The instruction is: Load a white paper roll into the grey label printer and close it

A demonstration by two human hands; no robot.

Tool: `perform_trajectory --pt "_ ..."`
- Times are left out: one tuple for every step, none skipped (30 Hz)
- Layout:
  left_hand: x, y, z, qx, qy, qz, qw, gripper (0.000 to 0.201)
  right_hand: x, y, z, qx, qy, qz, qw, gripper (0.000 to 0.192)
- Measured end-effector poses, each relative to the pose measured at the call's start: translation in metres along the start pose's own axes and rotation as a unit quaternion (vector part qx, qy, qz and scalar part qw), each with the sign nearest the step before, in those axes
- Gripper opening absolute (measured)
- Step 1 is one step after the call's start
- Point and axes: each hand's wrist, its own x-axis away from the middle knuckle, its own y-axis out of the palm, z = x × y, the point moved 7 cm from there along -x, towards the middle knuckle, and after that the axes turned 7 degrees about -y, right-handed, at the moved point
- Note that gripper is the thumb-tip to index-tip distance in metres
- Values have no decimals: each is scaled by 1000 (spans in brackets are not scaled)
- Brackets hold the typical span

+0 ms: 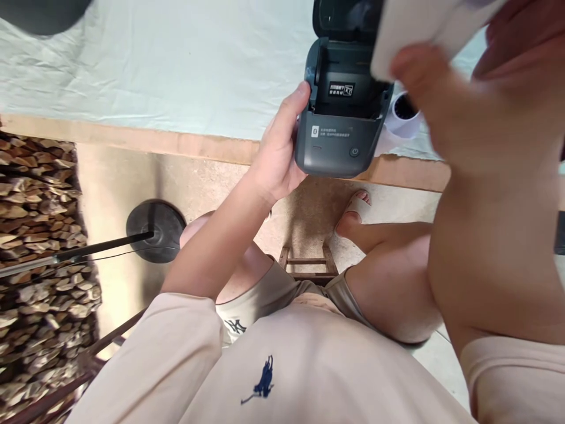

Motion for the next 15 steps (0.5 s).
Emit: perform_trajectory --pt "1 2 0 0 3 -4 1000 44 1 9 -18 74 -52 -52 995 41" --pt "2 4 1 0 8 -12 1000 42 2 16 -30 147 -85 -96 981 41" --pt "3 6 2 1 13 -18 1000 40 3 24 -38 214 -106 -133 962 41" --pt "4 8 2 3 15 -23 1000 38 4 28 -41 258 -104 -156 948 38" --pt "5 10 2 6 15 -26 1000 37 3 30 -40 290 -89 -164 939 36" --pt "6 11 2 12 15 -27 999 36 2 31 -37 310 -71 -165 934 35" --pt "7 12 3 19 15 -28 999 37 2 31 -35 320 -54 -162 932 34" --pt "7 13 3 26 14 -28 999 38 1 30 -33 320 -44 -154 934 31" --pt "7 14 4 35 14 -29 999 37 0 30 -32 312 -43 -145 938 28" --pt "8 15 5 42 15 -34 998 36 0 29 -34 298 -53 -135 943 26" --pt "8 17 6 46 16 -46 998 32 1 30 -37 281 -74 -130 948 26" --pt "9 21 7 44 20 -68 997 32 3 31 -42 265 -101 -131 950 27" --pt "11 24 9 36 29 -93 995 36 6 32 -47 252 -130 -140 949 29" --pt "12 26 11 23 44 -114 992 40 10 34 -51 240 -155 -151 946 29" --pt "13 27 13 5 61 -127 990 38 14 36 -54 225 -176 -161 945 29"
